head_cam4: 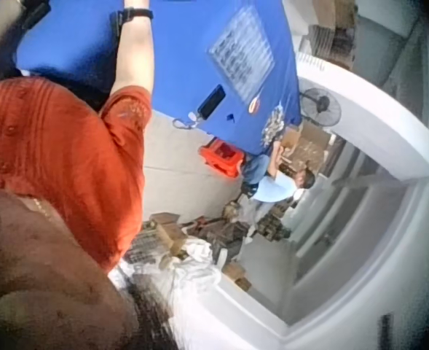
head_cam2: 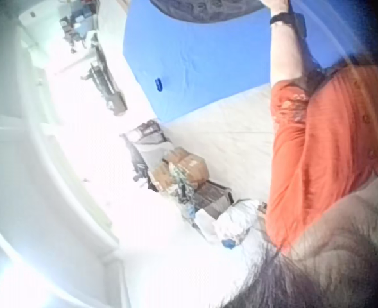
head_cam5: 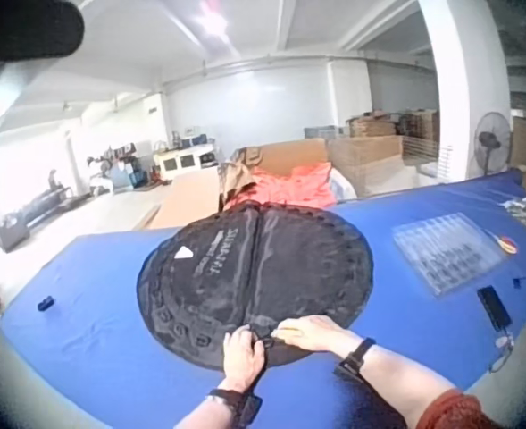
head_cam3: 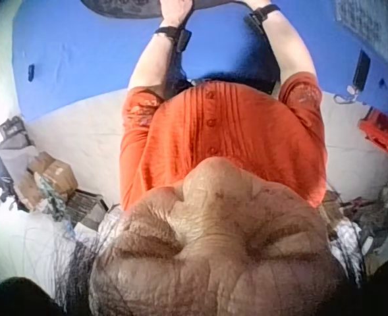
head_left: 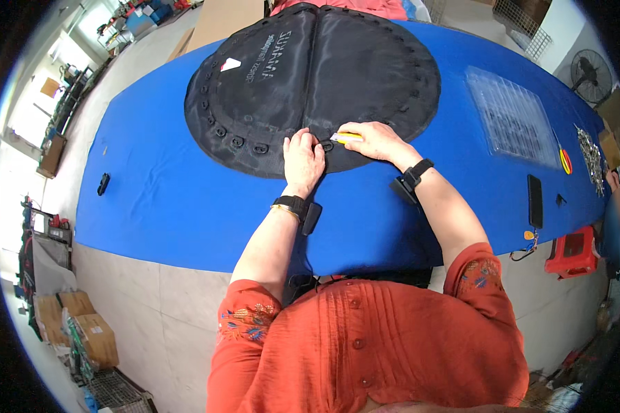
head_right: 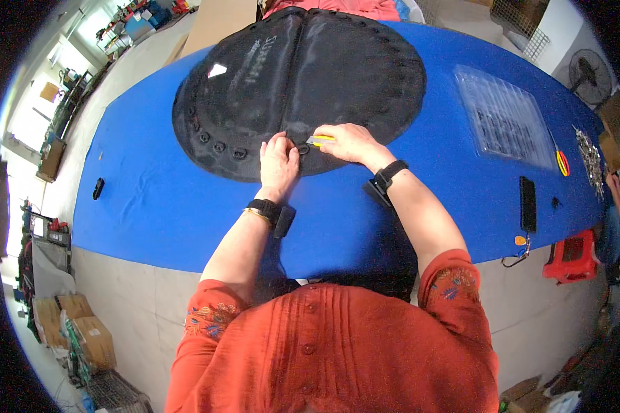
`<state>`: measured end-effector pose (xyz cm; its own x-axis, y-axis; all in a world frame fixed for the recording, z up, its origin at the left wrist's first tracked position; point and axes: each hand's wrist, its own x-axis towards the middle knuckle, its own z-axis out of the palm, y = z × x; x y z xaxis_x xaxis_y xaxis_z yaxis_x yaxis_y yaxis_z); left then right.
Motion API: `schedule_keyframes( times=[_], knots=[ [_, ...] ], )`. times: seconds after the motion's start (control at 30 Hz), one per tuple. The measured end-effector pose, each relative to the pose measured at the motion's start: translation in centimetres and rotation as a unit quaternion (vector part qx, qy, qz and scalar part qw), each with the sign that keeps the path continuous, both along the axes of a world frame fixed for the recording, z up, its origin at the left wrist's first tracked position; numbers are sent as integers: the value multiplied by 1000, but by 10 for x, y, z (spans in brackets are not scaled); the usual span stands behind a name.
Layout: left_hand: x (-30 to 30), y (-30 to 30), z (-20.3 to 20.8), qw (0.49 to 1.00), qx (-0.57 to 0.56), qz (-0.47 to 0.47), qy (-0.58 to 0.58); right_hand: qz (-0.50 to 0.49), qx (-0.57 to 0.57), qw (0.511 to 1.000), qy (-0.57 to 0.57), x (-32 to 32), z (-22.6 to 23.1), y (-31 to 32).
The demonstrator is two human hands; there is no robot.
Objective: Trimming excess material from a black circular workpiece using a utility knife on a factory workbench.
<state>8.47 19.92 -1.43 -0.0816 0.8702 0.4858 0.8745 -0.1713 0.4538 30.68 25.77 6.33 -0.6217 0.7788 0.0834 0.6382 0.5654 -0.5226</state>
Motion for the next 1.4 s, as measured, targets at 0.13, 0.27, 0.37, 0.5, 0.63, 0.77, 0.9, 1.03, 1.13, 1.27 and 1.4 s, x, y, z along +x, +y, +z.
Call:
schedule_keyframes(
  times=[0.13,0.27,0.37,0.5,0.63,0.77,0.9,1.03,1.13,1.27,1.4],
  knots=[
    [5,0,2,1000,-1,0,-9,6,-12,1000,24,1,-5,4],
    [6,0,5,1000,-9,0,-13,11,-3,1000,28,3,-6,8],
    [6,-1,6,1000,-4,2,-14,19,-16,999,33,2,-7,10],
    [5,0,5,1000,-2,4,-15,21,-34,998,43,0,-5,11],
    [5,0,4,1000,-3,0,-14,-4,-50,997,58,-2,-15,11],
    [6,-2,4,1000,1,5,-9,19,-65,990,126,3,-19,14],
    [7,-3,5,1000,-1,5,-10,31,-67,993,87,4,-11,12],
    [6,-1,7,1000,2,3,-11,46,-80,990,102,5,-12,17],
    [4,0,5,1000,2,5,-9,39,-65,994,80,1,-11,18],
    [3,3,5,1000,2,6,-10,26,-80,994,77,-3,-12,19],
    [4,3,5,1000,5,6,-9,16,-71,995,73,-3,-15,19]
  ],
)
